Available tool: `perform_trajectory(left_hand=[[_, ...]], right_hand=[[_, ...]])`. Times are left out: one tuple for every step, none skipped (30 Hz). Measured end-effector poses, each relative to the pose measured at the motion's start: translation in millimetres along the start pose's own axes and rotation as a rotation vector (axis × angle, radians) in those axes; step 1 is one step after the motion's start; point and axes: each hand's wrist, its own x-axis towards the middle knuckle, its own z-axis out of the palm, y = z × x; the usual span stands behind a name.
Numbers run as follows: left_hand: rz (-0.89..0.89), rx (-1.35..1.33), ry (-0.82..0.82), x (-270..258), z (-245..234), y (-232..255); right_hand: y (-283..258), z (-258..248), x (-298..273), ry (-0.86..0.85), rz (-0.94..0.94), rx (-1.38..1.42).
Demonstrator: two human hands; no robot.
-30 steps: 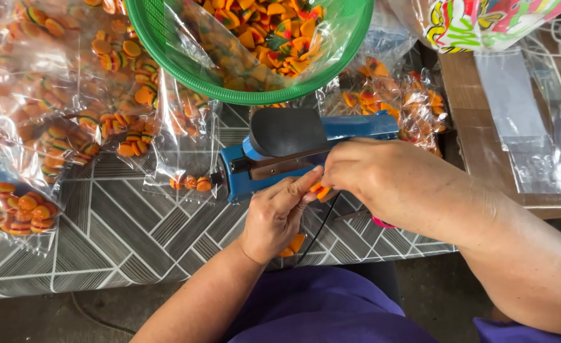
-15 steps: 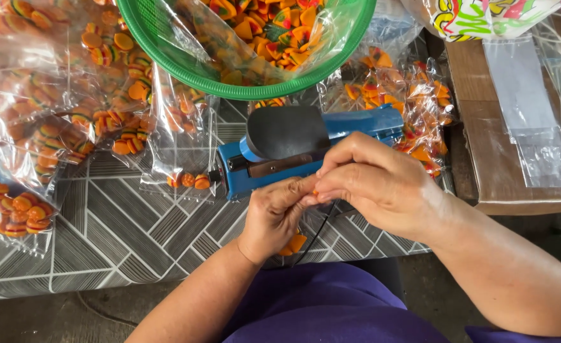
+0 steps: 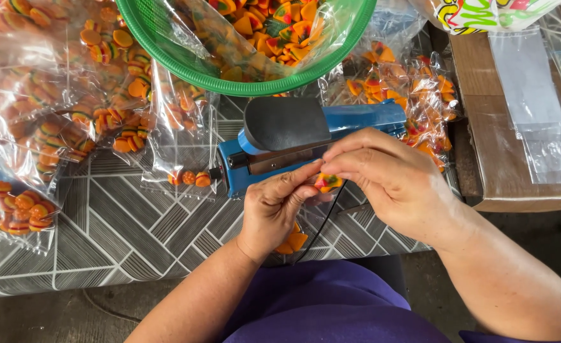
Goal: Sealing small plastic bags of snacks using a manual bag sealer and trimming the excess with scissors.
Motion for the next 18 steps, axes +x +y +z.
perform_trajectory(left_hand=[[-0.021, -0.044, -0.001, 0, 0, 0], [-0.024, -0.045, -0.001, -1, 0, 0], [0.007, -0.015, -0.027, -1, -1, 1], [0.040, 0.016, -0.052, 0, -1, 1], [0.040, 0.015, -0.053, 0, -1, 0], [0.019, 0.039, -0.049, 0, 0, -1], [-0.003, 0.062, -0.045, 0, 0, -2], [-0.005, 0.063, -0.042, 1, 1, 0], [-0.017, 0.023, -0.036, 1, 1, 2], [-0.028, -0.017, -0.032, 3, 1, 5], [-0.028, -0.016, -0.031, 3, 1, 7], [-0.003, 0.041, -0.034, 4, 2, 8], [0.022, 0.098, -0.037, 5, 2, 10], [0.023, 0.098, -0.038, 6, 2, 14], [0.005, 0.138, -0.035, 8, 2, 17], [-0.014, 0.177, -0.033, 9, 2, 21], [-0.014, 0.174, -0.035, 10, 1, 21], [-0.037, 0.198, -0.035, 11, 0, 21]], right_hand=[[0, -3, -1, -0.035, -0.016, -0.021], [0, -3, -1, -0.035, -0.013, -0.020], [0, -4, 0, -0.039, -0.044, -0.043], [1, -5, 2, -0.043, -0.077, -0.068], [1, -4, 2, -0.043, -0.077, -0.068], [2, -3, 2, -0.083, -0.106, -0.040], [2, -2, 3, -0.123, -0.136, -0.012], [2, -3, 5, -0.125, -0.136, -0.009], [1, -4, 8, -0.161, -0.153, -0.013], [0, -5, 10, -0.197, -0.172, -0.017], [-1, -7, 10, -0.197, -0.173, -0.016], [-2, -9, 11, -0.224, -0.124, -0.025], [-2, -11, 11, -0.250, -0.076, -0.035], [-2, -12, 11, -0.249, -0.076, -0.037], [-1, -12, 10, -0.259, -0.050, -0.014], [0, -13, 9, -0.269, -0.022, 0.009], [2, -12, 10, -0.268, -0.020, 0.007], [3, -10, 11, -0.262, 0.002, 0.018]])
